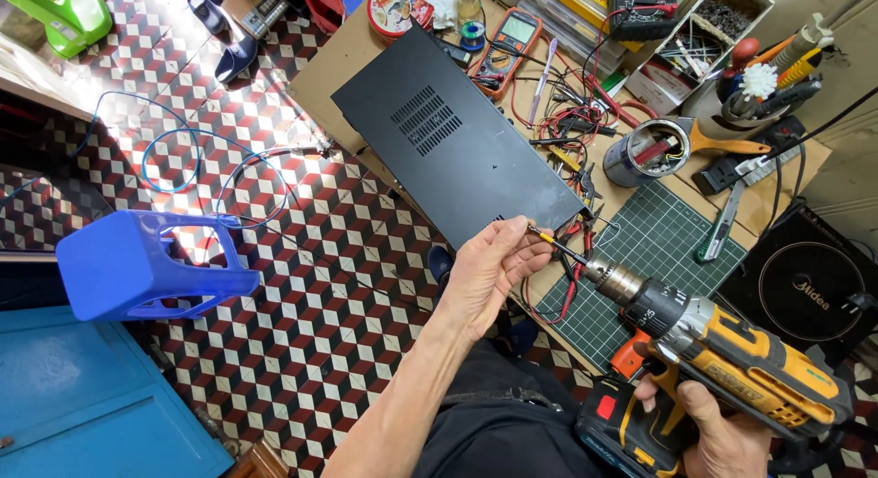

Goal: Opening the casing of an electronic amplifier, inspecting it, and screwing the cover back on.

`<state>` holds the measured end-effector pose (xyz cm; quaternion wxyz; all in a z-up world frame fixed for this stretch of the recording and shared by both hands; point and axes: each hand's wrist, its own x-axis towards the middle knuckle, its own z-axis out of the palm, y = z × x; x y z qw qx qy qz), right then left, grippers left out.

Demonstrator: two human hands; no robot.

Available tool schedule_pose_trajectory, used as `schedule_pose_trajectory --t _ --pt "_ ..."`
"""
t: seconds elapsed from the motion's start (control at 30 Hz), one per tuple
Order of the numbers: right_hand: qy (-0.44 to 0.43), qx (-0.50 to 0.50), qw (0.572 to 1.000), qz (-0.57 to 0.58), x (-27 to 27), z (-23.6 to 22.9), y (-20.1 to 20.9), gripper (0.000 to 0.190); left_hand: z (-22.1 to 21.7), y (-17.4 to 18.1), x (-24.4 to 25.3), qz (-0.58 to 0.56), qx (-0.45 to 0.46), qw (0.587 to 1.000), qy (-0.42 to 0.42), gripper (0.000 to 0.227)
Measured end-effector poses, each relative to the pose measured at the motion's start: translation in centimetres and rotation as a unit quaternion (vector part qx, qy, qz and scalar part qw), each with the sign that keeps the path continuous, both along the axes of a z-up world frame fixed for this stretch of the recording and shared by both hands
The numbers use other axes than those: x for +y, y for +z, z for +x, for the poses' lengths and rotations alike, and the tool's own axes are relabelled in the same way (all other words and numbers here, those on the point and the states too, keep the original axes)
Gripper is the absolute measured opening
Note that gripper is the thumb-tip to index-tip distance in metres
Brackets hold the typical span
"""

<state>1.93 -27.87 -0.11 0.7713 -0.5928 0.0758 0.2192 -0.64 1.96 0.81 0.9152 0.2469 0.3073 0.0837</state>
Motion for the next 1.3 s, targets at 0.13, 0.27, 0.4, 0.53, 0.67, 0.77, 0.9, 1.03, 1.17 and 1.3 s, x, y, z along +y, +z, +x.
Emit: schedule_pose_trajectory --t 0.13,0.27,0.4,0.53,0.67,0.77,0.9,1.03,1.17,1.3 --pt "0.013 -0.005 0.999 -0.029 -0.5 0.1 -0.6 0.055 0.0 -1.0 0.5 0.101 0.010 0.993 -0.056 0.029" --pt "0.030 0.019 0.999 -0.033 -0.5 0.5 -1.1 0.053 0.4 -2.1 0.2 0.146 0.000 0.987 -0.069 0.031" --pt "-0.005 0.045 0.999 -0.026 0.9 0.0 -0.8 0.049 1.4 -2.4 -1.1 0.104 -0.042 0.993 -0.036 0.030" --pt "-0.022 0.090 0.992 0.085 1.3 -0.3 -1.1 0.052 2.5 -2.7 -2.1 0.089 -0.003 0.996 -0.025 0.032" --pt "-0.034 0.136 0.988 0.058 1.4 -0.7 -2.1 0.055 3.3 -4.0 -3.2 0.083 0.049 0.995 -0.017 0.031" --pt "-0.045 0.168 0.985 0.022 0.9 -1.1 -3.9 0.053 3.4 -6.7 -4.5 0.067 0.098 0.993 -0.021 0.030" --pt "-0.085 0.229 0.969 0.023 0.3 -3.0 -5.8 0.046 2.7 -9.6 -6.0 0.007 0.102 0.993 -0.055 0.031" --pt "-0.151 0.292 0.942 0.065 1.4 -5.4 -7.5 0.039 1.7 -12.8 -6.8 -0.044 0.111 0.991 -0.059 0.036" --pt "-0.199 0.324 0.921 0.079 3.4 -6.0 -8.3 0.035 1.4 -15.3 -6.3 -0.058 0.099 0.989 -0.095 0.051" --pt "-0.207 0.321 0.920 0.085 4.4 -5.2 -8.4 0.035 2.5 -14.9 -5.8 -0.060 0.132 0.984 -0.103 0.057"
